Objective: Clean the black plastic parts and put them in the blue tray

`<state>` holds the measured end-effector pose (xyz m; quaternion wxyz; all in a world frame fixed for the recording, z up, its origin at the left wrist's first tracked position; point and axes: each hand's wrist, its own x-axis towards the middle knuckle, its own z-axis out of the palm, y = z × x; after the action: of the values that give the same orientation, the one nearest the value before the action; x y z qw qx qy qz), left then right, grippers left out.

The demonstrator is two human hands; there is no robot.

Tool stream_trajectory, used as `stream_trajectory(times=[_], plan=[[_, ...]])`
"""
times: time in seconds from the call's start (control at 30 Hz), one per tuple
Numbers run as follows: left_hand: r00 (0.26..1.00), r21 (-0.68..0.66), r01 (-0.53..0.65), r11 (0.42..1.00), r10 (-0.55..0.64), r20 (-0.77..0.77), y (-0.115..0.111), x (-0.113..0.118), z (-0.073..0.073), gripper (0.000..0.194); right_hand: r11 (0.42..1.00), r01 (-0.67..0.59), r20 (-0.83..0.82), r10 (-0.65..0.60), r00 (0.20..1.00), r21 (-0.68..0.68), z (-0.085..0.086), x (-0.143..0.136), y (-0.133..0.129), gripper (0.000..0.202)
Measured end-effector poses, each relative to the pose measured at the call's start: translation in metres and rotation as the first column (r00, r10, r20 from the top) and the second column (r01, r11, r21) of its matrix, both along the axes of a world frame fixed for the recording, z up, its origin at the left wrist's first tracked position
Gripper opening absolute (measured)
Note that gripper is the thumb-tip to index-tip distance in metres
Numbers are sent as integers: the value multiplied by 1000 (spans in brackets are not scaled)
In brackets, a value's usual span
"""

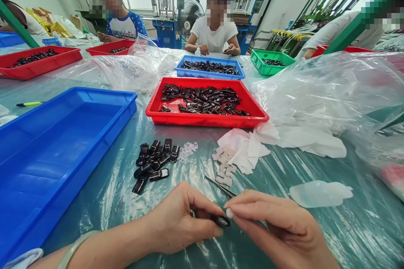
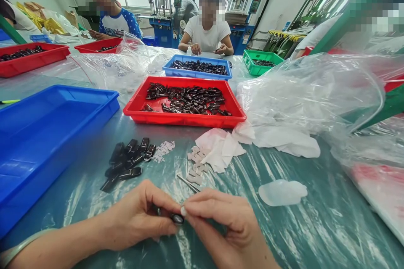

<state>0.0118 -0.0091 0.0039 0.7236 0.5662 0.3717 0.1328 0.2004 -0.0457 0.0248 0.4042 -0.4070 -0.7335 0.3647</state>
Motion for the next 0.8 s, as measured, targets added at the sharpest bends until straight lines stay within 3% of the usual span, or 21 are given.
stream_trajectory(times=[0.17,0.57,0.8], plan=[[1000,-24,31,999,-31,1,2,1,5,23,993,-39,13,38,999,111,-7,-6,0,39],[1000,-32,18,999,-18,25,3,1,1,24,975,-73,93,54,994,208,-15,-7,-1,51],[1000,52,20,998,-21,22,2,0,-2,22,962,-138,220,86,972,234,-15,-2,-5,50]])
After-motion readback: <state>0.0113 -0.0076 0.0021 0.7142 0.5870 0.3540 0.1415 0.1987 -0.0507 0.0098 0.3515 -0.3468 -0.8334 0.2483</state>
